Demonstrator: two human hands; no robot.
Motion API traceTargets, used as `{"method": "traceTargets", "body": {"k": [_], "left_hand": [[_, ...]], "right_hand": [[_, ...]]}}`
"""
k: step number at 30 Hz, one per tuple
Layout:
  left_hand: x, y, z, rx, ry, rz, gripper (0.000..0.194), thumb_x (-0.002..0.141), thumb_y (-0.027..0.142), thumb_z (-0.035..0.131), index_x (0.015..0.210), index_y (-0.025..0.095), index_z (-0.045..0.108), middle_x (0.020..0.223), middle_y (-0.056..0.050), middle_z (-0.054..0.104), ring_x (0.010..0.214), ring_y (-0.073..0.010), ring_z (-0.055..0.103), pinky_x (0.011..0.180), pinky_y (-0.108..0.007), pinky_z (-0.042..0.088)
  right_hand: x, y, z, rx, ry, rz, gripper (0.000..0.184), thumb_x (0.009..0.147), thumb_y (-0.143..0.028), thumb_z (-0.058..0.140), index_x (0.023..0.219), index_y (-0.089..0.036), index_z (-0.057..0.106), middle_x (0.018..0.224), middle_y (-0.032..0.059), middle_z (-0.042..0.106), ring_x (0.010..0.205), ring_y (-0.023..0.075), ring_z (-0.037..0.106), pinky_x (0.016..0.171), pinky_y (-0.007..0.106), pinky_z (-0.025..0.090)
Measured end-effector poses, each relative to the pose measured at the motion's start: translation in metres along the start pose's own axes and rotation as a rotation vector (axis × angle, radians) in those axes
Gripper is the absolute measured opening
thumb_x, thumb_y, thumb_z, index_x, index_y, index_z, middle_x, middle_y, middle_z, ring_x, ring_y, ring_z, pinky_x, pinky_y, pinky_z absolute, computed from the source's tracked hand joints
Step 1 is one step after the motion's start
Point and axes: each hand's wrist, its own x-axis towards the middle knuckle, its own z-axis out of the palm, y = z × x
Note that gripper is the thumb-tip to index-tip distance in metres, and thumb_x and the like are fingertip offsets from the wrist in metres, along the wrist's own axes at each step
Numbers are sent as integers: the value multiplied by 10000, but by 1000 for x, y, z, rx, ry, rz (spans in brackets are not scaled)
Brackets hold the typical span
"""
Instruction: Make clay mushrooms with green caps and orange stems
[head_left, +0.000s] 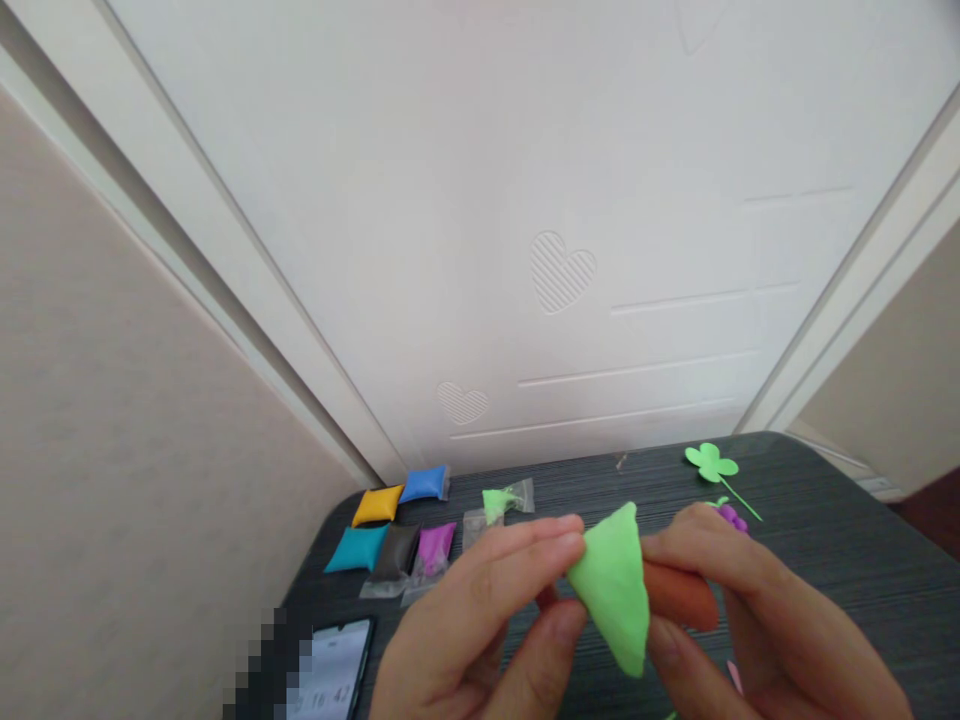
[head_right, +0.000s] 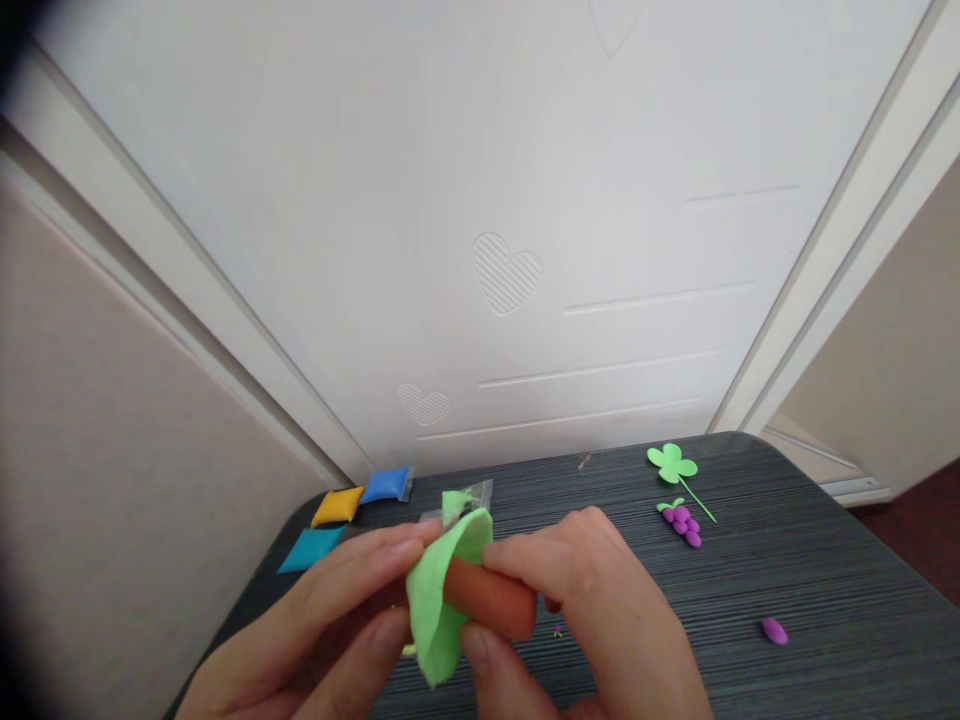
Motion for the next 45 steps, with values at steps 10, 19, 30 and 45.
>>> {"method": "traceTargets", "body": {"k": [10,19,30,45], "left_hand": [[1,-4,3,-227,54,-166,115,661,209,666,768,232,699,775,-22,673,722,-152,604,654,-236,494],[2,-12,6,-347,-19,-173,113,675,219,660,781,236,693,771,-4,656,719,-123,595,628,-198,473],[2,-10,1,-281,-93,-118,150,672,172,659,801,241,693,792,-10,654,743,-128,592,645,-203,471],[2,-16,-8,-285,-12,-220,265,735,225,598,994,278,616,949,-28,635,818,-140,594,713,-238,486]], "right_hand": [[0,-7,-2,-228,-58,-90,302,685,-184,602,976,-249,558,809,13,653,679,156,608,596,247,497],[-4,-7,0,-261,38,-81,284,683,-173,600,952,-261,577,838,12,654,709,158,619,610,244,500],[5,-12,-12,-270,-198,-46,246,673,-211,600,912,-265,613,746,6,658,629,142,603,522,206,478],[8,-5,-7,-22,-146,204,173,718,-209,582,880,-255,619,788,-15,653,700,126,599,615,203,469]]}}
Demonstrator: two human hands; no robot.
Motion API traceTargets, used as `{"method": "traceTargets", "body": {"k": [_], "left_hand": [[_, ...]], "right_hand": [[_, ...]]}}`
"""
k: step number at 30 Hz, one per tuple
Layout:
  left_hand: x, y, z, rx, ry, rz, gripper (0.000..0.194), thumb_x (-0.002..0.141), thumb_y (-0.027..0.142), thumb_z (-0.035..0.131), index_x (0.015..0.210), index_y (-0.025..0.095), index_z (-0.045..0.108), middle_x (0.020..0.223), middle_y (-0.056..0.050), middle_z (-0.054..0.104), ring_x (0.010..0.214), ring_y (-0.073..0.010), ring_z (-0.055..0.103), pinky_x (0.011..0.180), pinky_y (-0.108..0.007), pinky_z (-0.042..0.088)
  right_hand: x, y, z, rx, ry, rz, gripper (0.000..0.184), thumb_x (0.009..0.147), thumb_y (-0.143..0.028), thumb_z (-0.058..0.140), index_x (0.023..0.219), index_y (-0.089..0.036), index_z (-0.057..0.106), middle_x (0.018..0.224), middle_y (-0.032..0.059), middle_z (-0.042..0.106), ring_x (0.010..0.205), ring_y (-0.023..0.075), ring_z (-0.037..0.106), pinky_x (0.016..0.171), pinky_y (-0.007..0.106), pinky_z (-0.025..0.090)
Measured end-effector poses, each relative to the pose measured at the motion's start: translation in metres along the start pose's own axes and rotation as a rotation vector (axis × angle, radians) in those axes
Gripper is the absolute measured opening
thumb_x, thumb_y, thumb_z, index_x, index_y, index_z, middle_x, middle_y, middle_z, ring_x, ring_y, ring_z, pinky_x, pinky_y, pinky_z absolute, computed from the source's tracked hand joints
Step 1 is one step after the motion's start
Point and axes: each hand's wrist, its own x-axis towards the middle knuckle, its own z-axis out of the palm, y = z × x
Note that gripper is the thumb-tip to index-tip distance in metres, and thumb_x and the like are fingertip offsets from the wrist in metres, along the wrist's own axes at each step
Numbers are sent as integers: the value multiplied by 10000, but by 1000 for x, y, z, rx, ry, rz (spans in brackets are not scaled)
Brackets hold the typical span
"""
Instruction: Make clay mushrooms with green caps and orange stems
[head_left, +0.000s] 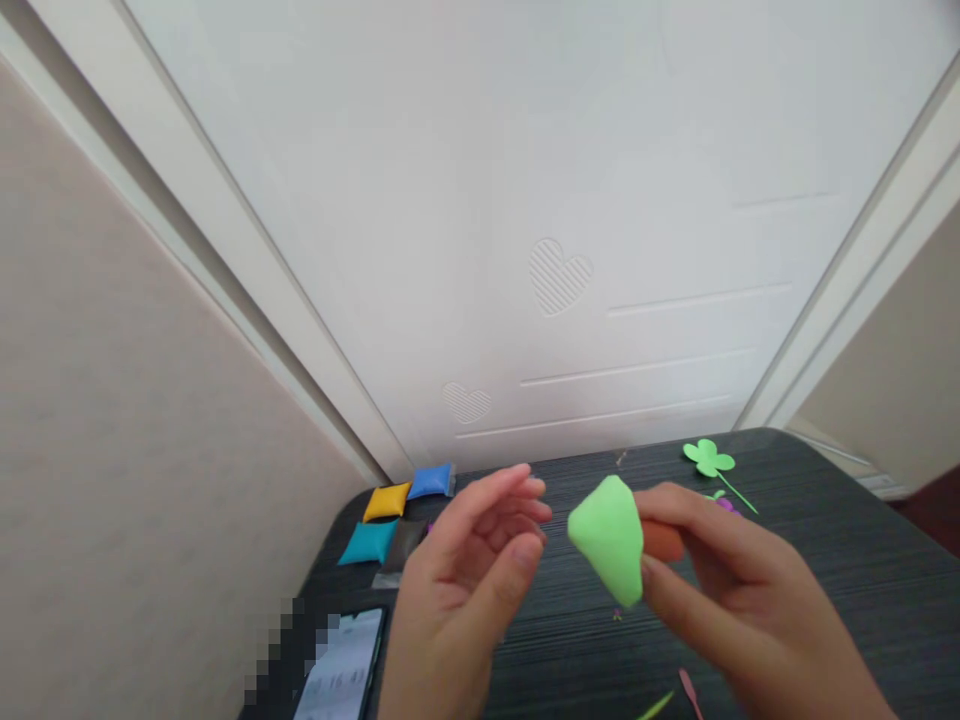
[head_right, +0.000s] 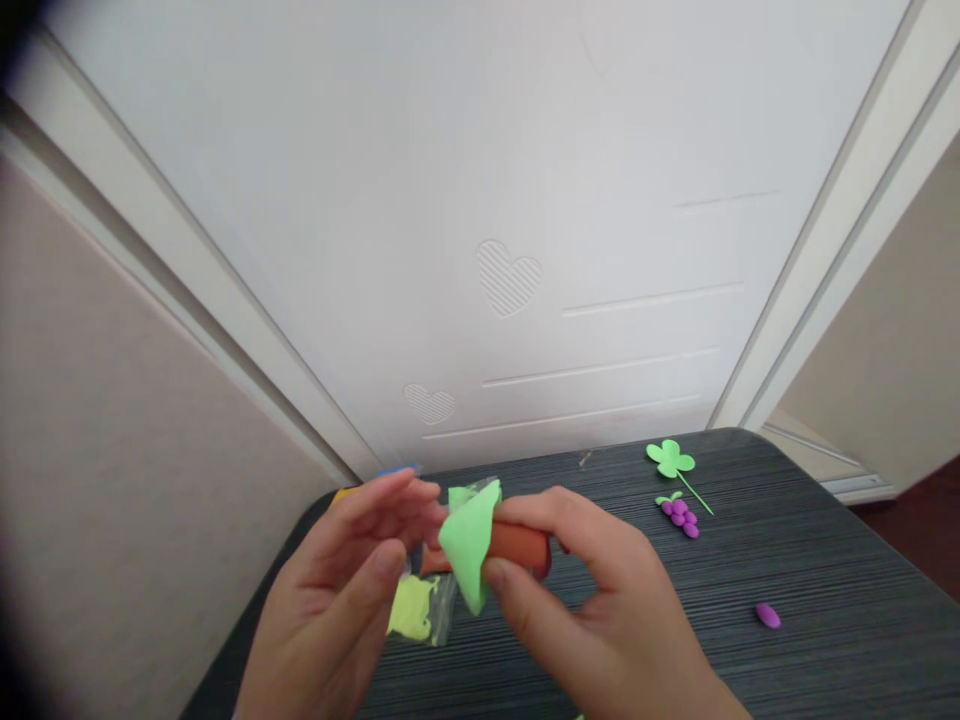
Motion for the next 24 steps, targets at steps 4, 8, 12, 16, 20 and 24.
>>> {"method": "traceTargets", "body": {"k": [4,8,12,16,20,24], "left_hand": [[-6,6,-3,154,59,120,167,729,208,601,880,238,665,962,-39,620,930,-159,552,728,-217,470],[-15,15,6,214,6,271,199,706,203,623,893,252,672,996,-46,617,965,-190,540,793,-287,465],[-20,16,9,251,-96,394,277,709,210,624,975,286,646,1082,-43,593,1048,-208,502,909,-344,405],[-22,18,5,251,-129,445,260,705,281,629,963,290,656,1079,-53,598,1037,-226,516,927,-372,391],[-21,24,2,281,-160,460,287,656,324,668,939,278,671,1040,-60,619,1006,-238,535,926,-379,397],[-20,27,2,274,-139,454,254,645,303,681,898,276,684,992,-54,638,988,-236,548,928,-386,401]], "right_hand": [[-3,6,-3,271,-16,165,234,734,-256,597,968,-262,603,870,1,659,780,138,601,631,199,470],[-9,2,-2,417,-65,198,267,716,-247,622,982,-233,611,864,21,654,756,135,599,650,216,480],[-10,-7,2,498,-122,159,182,688,-243,649,868,-225,644,748,9,639,701,120,581,630,209,477],[-12,-2,6,552,-207,194,170,668,-278,663,823,-210,648,678,6,602,631,113,558,577,201,471],[-14,8,8,624,-275,237,197,647,-295,679,828,-225,642,650,-8,571,567,91,526,525,178,459],[-14,7,9,623,-288,264,185,645,-331,676,802,-237,648,637,-5,561,571,97,522,529,184,463]]}}
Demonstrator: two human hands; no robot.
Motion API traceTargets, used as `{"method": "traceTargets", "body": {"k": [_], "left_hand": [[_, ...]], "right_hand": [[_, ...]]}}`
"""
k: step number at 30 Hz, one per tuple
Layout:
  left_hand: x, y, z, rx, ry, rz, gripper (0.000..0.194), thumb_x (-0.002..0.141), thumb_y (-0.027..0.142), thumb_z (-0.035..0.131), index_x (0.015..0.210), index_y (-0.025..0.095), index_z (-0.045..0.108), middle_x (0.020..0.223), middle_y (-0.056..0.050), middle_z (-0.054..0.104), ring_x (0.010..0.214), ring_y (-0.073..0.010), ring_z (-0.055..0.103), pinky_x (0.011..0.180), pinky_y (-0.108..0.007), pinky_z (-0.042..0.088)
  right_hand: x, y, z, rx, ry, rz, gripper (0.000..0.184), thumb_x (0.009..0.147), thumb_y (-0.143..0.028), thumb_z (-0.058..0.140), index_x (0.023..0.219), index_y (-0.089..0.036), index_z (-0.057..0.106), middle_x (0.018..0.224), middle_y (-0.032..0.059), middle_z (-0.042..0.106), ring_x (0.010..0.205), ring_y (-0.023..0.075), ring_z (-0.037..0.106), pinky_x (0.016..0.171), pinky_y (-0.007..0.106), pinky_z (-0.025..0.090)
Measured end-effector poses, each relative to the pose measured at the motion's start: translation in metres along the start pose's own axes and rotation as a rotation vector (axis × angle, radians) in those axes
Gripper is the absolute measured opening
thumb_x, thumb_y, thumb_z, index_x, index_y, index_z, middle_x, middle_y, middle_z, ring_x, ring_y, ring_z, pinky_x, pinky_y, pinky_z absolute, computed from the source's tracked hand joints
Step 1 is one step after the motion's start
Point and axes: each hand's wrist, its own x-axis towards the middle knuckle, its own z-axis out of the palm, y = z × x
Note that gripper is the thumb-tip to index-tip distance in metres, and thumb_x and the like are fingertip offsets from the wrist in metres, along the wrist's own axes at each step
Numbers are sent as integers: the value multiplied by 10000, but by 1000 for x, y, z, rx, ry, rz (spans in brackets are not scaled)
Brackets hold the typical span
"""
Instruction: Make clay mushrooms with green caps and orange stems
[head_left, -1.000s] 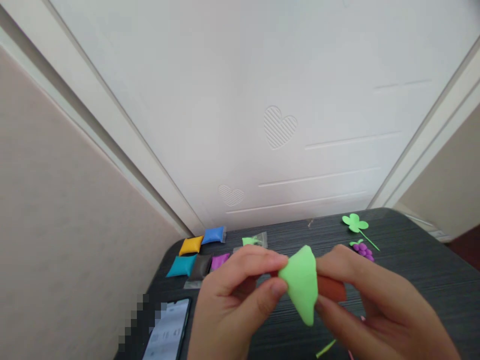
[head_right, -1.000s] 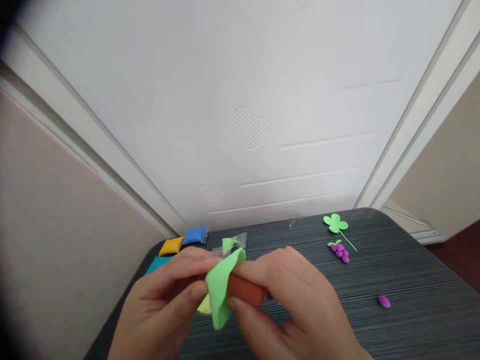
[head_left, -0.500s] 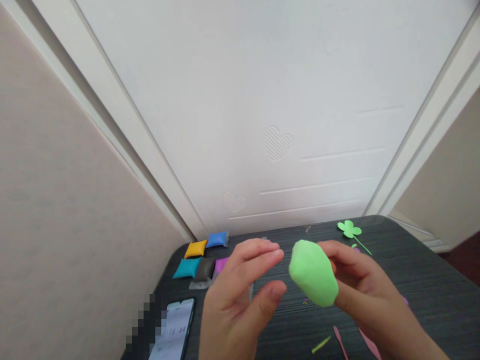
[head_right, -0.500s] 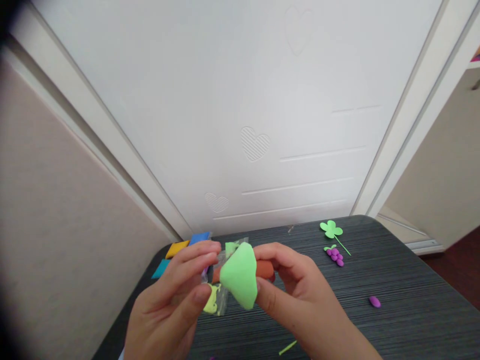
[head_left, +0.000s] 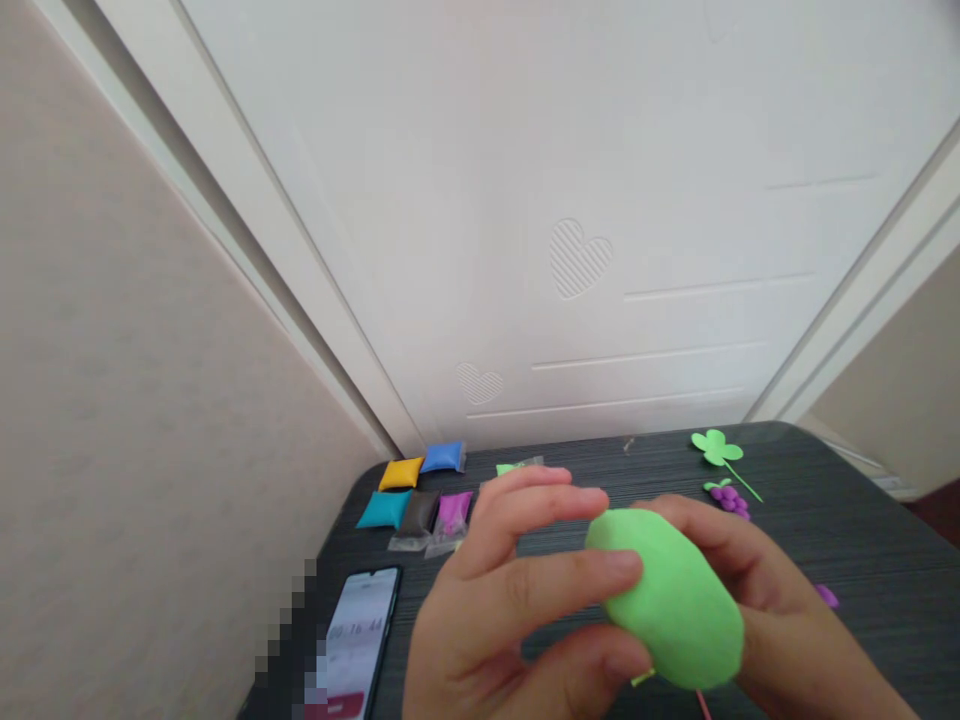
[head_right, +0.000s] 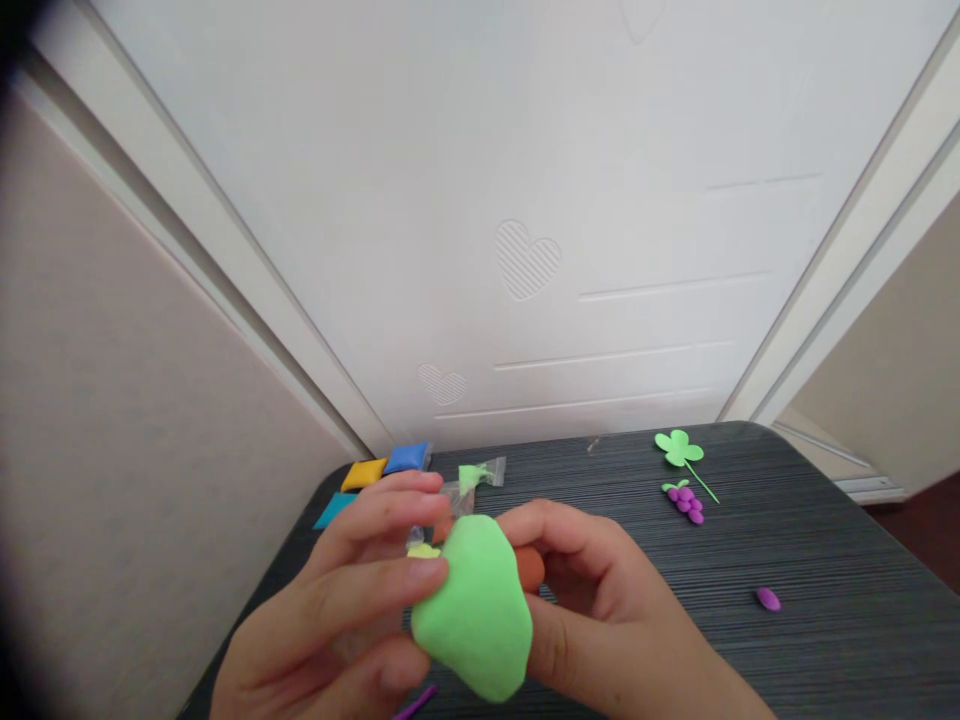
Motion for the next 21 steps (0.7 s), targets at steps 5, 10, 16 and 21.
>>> {"method": "traceTargets", "body": {"k": [5,10,16,21], "left_hand": [[-1,0,1,-24,22,-11,201,649,303,678,847,274,691,935,-47,651,957,-232,564,917,-400,414],[-2,0,3,-55,36,-62,220,646,332,675,855,266,688,955,-61,645,967,-245,559,899,-398,430],[-1,-2,4,-96,13,-36,186,634,314,689,815,274,696,908,-49,654,953,-232,563,895,-377,436],[-2,-6,6,-169,33,-45,167,632,314,691,794,272,693,876,-45,649,948,-225,561,888,-371,436]], "right_hand": [[-2,-6,6,23,52,79,179,626,-334,692,768,-236,647,640,-6,565,575,100,527,535,190,470],[-2,-14,9,62,60,114,166,620,-321,703,742,-223,651,643,-1,550,596,101,529,547,195,477],[-1,-15,11,87,52,129,167,622,-318,703,740,-218,641,623,-12,517,564,83,494,518,182,453],[-1,-15,13,134,28,161,171,622,-305,705,734,-196,636,601,-21,502,554,72,473,505,165,426]]}}
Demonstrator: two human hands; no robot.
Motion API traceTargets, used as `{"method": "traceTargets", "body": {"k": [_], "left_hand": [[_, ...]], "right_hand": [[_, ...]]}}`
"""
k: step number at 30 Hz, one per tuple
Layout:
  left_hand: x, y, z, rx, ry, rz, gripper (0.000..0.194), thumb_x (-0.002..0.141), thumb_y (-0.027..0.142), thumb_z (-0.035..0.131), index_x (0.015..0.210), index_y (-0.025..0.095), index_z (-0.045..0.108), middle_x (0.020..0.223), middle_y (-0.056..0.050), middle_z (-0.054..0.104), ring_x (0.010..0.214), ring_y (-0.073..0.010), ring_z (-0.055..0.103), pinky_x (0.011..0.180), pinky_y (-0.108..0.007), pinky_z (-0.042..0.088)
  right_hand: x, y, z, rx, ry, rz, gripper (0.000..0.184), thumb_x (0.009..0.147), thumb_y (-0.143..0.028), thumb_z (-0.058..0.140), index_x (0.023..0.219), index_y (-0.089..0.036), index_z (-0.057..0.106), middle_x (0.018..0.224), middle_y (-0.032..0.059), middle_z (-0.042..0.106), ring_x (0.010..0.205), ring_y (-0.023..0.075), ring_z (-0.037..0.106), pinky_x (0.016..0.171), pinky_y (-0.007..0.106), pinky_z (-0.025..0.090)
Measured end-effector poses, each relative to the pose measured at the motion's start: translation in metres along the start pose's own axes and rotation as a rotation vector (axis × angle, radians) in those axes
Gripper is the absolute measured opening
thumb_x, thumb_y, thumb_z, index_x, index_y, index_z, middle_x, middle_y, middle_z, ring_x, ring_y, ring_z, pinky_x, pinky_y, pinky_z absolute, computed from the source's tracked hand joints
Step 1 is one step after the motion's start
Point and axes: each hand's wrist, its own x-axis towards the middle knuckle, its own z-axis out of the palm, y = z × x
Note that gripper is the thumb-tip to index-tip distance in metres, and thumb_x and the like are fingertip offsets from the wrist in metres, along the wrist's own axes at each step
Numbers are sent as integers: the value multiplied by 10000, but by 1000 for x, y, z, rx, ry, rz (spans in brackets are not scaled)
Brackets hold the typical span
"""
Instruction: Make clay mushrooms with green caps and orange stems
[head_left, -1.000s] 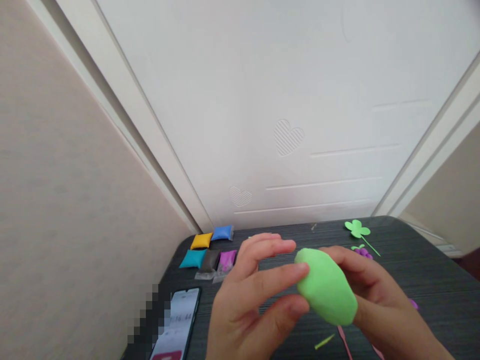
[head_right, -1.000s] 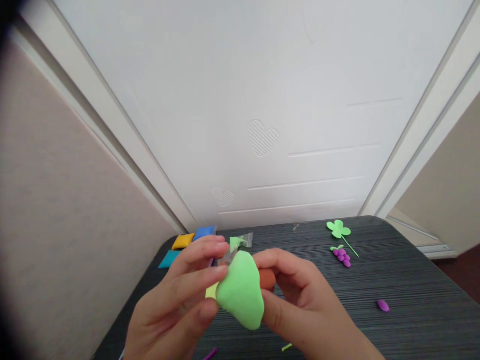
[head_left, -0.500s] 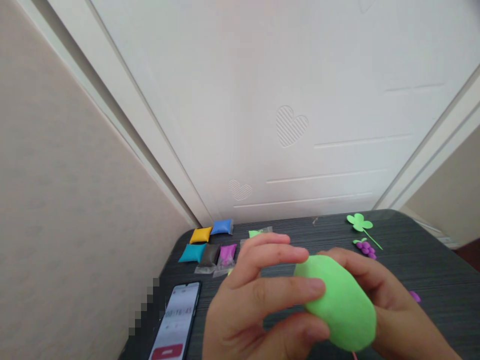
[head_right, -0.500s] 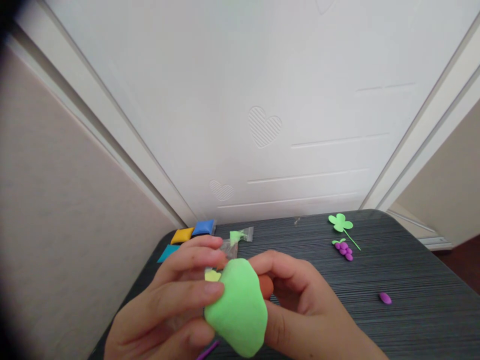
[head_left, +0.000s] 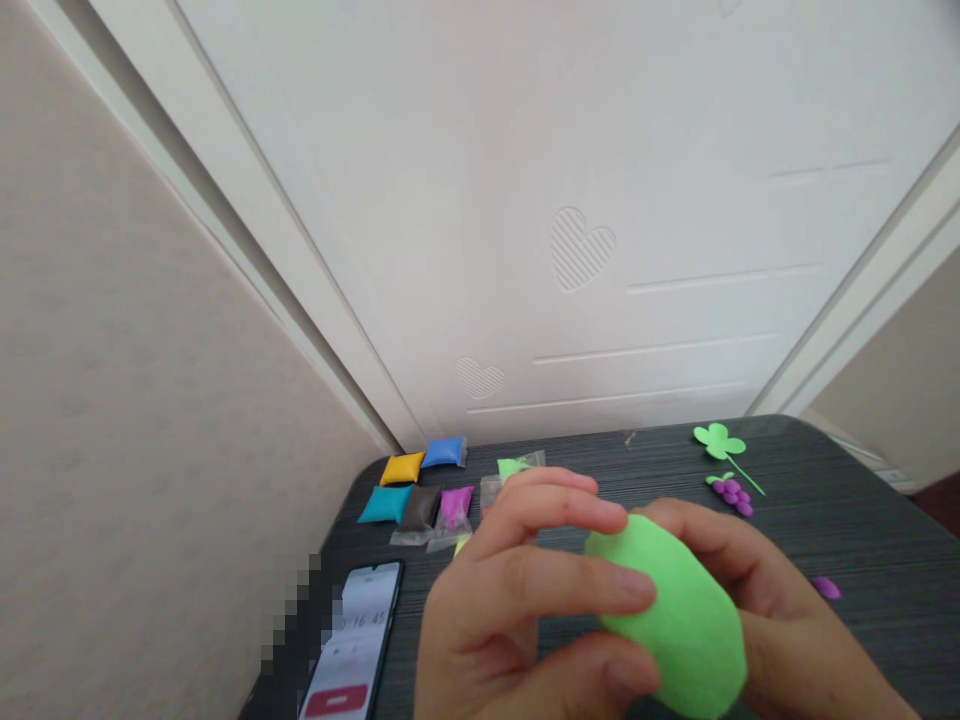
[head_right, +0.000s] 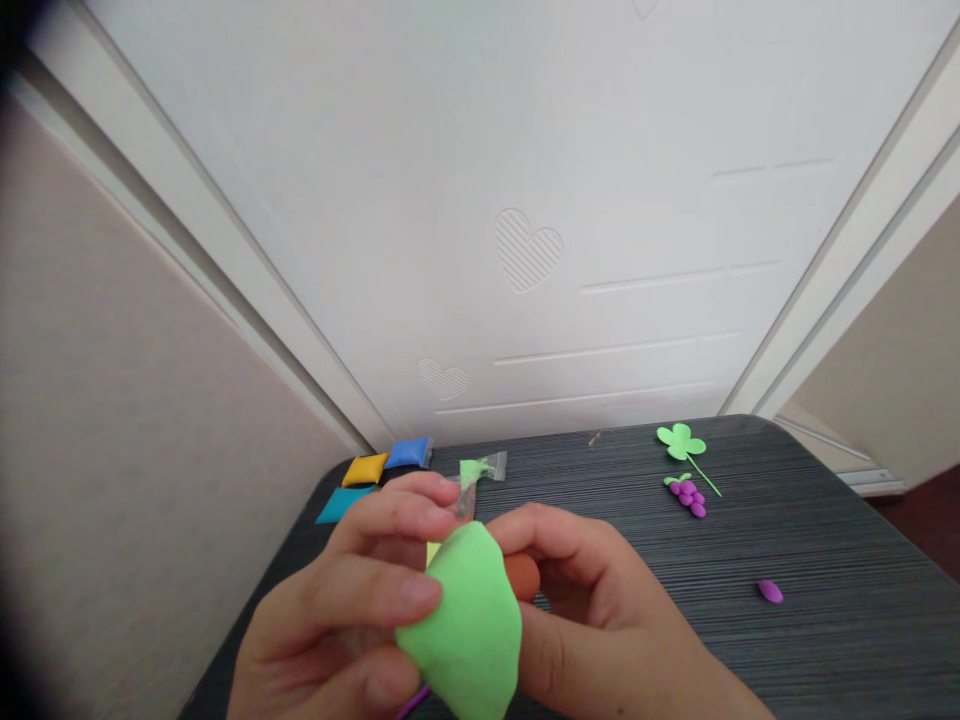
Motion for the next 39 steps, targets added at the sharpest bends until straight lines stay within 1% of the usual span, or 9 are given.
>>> {"method": "traceTargets", "body": {"k": [7,11,15,21,25,31,33,35,39], "left_hand": [[-4,2,5,-47,20,-52,228,683,392,626,867,266,671,915,-74,628,964,-251,546,828,-393,469],[-5,-1,3,-61,-11,-40,112,697,313,629,784,265,679,933,-60,625,963,-237,545,835,-380,464],[-3,-4,0,-72,-39,4,112,679,264,652,787,278,677,943,-37,623,961,-211,542,862,-358,443],[-2,-3,-3,-89,-72,-37,223,745,371,553,905,262,665,962,-65,615,993,-247,527,862,-421,440],[-4,-3,1,-36,-4,1,186,706,324,609,874,268,666,926,-59,629,938,-238,553,848,-419,445],[-8,2,10,113,171,12,160,679,230,646,832,272,668,941,-20,627,947,-215,547,909,-411,403],[-7,2,9,153,150,86,138,669,234,654,803,265,669,889,-12,638,917,-208,558,891,-405,421],[-5,0,7,180,115,172,124,657,236,663,781,245,663,845,-13,646,878,-204,573,852,-399,451],[-3,-3,5,216,128,191,110,660,211,660,768,204,642,871,-31,639,877,-199,583,829,-394,478]], "right_hand": [[2,9,-4,63,-63,-37,115,655,-242,682,759,-217,639,622,-33,506,555,55,469,517,147,414],[0,13,-7,66,-73,-28,137,650,-248,685,776,-228,634,638,-29,517,576,67,497,510,152,424],[2,15,-5,84,-72,-1,168,644,-304,683,776,-214,628,635,-15,535,547,73,498,475,159,423],[6,15,-4,213,-75,41,89,660,-262,672,736,-220,652,596,-40,527,523,45,482,512,133,413],[6,7,2,269,-81,37,90,665,-334,664,701,-251,674,636,-32,595,561,72,533,576,168,450],[6,3,6,270,-162,0,140,682,-358,646,807,-315,691,723,-33,667,679,110,616,663,198,483],[5,6,6,266,-168,-3,143,684,-372,640,807,-318,691,757,-33,679,695,117,627,678,204,493],[6,11,6,311,-195,-32,124,690,-353,639,804,-338,687,790,-53,684,697,94,628,671,162,491],[8,18,4,393,-254,-82,171,723,-315,617,876,-372,666,865,-87,681,762,40,621,672,67,459]]}}
